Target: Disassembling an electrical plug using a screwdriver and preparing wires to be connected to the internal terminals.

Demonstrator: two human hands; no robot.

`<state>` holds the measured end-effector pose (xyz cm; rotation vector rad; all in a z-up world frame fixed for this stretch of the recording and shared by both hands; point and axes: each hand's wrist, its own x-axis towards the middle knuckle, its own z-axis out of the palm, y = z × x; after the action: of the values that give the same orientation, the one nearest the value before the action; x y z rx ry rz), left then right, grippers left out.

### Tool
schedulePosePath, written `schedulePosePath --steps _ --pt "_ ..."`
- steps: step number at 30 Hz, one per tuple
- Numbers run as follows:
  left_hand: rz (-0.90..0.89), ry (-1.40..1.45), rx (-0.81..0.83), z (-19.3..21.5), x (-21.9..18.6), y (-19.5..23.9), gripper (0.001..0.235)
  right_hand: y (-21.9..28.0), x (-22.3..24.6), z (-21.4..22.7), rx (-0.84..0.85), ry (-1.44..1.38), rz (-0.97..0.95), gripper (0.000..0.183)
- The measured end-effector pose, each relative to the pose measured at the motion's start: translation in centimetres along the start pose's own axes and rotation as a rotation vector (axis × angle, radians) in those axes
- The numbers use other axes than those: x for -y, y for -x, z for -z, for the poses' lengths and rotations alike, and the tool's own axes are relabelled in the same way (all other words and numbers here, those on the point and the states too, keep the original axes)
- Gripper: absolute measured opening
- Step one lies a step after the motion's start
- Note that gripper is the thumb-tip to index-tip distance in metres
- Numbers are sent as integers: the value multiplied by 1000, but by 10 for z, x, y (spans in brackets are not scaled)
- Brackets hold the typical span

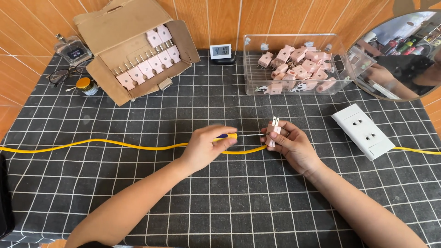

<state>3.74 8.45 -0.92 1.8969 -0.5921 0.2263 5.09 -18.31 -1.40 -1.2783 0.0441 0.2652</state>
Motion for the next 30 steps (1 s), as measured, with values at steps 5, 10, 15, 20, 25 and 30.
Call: schedulePosePath --steps 5,10,15,20,25,30 --pt "-66 -67 -26 2 0 -5 21 -1 -2 2 -5 -1 3 41" --pt "93 32 -40 -4 14 0 18 -2 -3 3 -7 3 9 41" --pt "-40 -79 17 1 5 -4 20 -5 -8 4 -28 -13 18 37" --pt "59 5 -12 -2 9 -2 16 -3 -4 -2 -30 -11 18 40" --pt "48 -48 -51 5 2 -3 16 -3 -2 -3 -52 -25 -5 34" --pt "-16 -205 -96 13 -9 3 31 -6 -1 0 -62 -150 -15 21"
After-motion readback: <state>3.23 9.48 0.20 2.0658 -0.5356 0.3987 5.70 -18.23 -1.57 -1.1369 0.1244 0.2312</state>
